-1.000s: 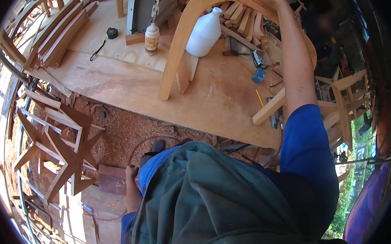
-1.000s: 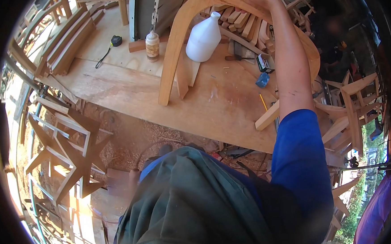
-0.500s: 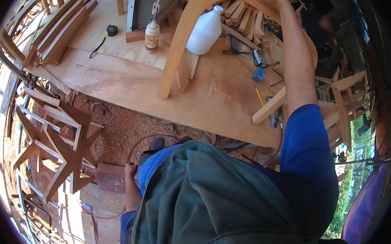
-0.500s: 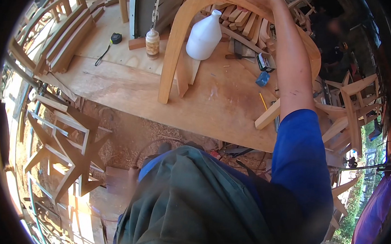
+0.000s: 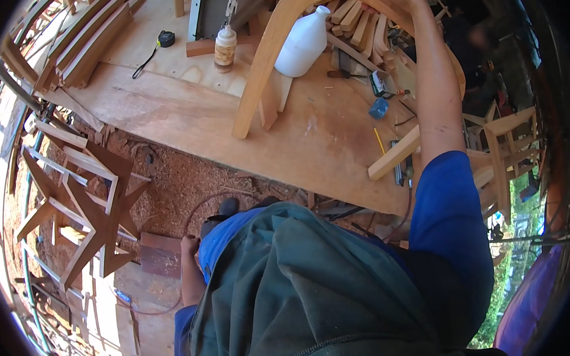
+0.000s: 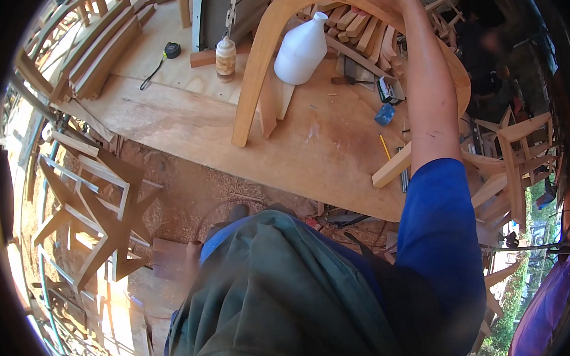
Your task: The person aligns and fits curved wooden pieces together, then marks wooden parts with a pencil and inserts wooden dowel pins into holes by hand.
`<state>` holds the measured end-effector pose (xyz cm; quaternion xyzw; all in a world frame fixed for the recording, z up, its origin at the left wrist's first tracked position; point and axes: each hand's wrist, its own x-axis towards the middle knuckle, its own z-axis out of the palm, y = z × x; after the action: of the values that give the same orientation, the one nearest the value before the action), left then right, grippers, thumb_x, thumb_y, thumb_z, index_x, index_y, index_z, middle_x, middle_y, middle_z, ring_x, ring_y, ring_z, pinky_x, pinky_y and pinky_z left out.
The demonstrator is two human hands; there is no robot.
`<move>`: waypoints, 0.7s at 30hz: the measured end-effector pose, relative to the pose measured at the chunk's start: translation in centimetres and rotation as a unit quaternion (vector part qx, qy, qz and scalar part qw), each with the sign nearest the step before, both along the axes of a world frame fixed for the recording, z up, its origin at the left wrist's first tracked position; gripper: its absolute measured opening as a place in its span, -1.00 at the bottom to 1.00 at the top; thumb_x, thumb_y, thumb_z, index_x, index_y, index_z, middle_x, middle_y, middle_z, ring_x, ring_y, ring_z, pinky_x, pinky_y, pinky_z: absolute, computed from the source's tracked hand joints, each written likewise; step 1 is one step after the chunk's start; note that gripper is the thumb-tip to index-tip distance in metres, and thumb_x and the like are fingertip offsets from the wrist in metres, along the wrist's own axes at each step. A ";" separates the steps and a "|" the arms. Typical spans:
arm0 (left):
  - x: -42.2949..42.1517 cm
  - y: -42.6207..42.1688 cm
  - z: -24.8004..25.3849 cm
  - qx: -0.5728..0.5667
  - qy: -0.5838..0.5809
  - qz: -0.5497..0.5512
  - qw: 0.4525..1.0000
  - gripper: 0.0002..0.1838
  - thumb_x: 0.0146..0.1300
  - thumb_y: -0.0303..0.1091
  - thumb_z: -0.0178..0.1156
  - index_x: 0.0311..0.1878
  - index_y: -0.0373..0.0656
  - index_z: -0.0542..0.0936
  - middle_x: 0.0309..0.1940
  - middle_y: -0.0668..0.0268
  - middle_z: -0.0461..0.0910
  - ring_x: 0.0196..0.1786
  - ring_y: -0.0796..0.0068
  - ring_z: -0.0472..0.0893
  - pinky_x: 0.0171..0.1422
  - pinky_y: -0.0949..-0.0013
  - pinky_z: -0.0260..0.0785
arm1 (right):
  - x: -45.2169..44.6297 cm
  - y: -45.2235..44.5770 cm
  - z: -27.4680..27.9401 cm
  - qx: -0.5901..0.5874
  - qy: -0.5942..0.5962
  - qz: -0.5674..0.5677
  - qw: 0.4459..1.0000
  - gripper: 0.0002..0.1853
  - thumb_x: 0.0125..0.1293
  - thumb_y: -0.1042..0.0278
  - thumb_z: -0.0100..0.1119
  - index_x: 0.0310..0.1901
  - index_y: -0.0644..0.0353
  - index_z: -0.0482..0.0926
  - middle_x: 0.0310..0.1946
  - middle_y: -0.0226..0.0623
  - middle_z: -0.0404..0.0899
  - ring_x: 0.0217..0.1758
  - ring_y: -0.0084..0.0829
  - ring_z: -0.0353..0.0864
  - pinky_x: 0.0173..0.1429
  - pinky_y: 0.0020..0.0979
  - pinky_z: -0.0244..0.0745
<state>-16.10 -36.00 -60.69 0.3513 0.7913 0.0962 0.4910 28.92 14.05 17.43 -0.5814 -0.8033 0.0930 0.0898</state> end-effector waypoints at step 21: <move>0.1 -0.3 0.5 -0.003 0.004 -0.006 1.000 -0.55 0.12 -0.18 0.39 0.02 -0.29 0.76 0.02 -0.14 0.73 0.20 -0.03 0.70 0.34 0.11 0.52 | -0.8 -1.1 0.2 -0.006 0.000 -0.020 1.000 -0.47 0.65 -0.03 -0.03 0.26 0.30 0.62 0.20 -0.17 0.71 0.23 -0.36 0.62 0.33 -0.30 0.42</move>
<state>-16.01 -36.34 -60.22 0.3550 0.7914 0.0893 0.4896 28.14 12.91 17.59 -0.5980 -0.7908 0.0957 0.0883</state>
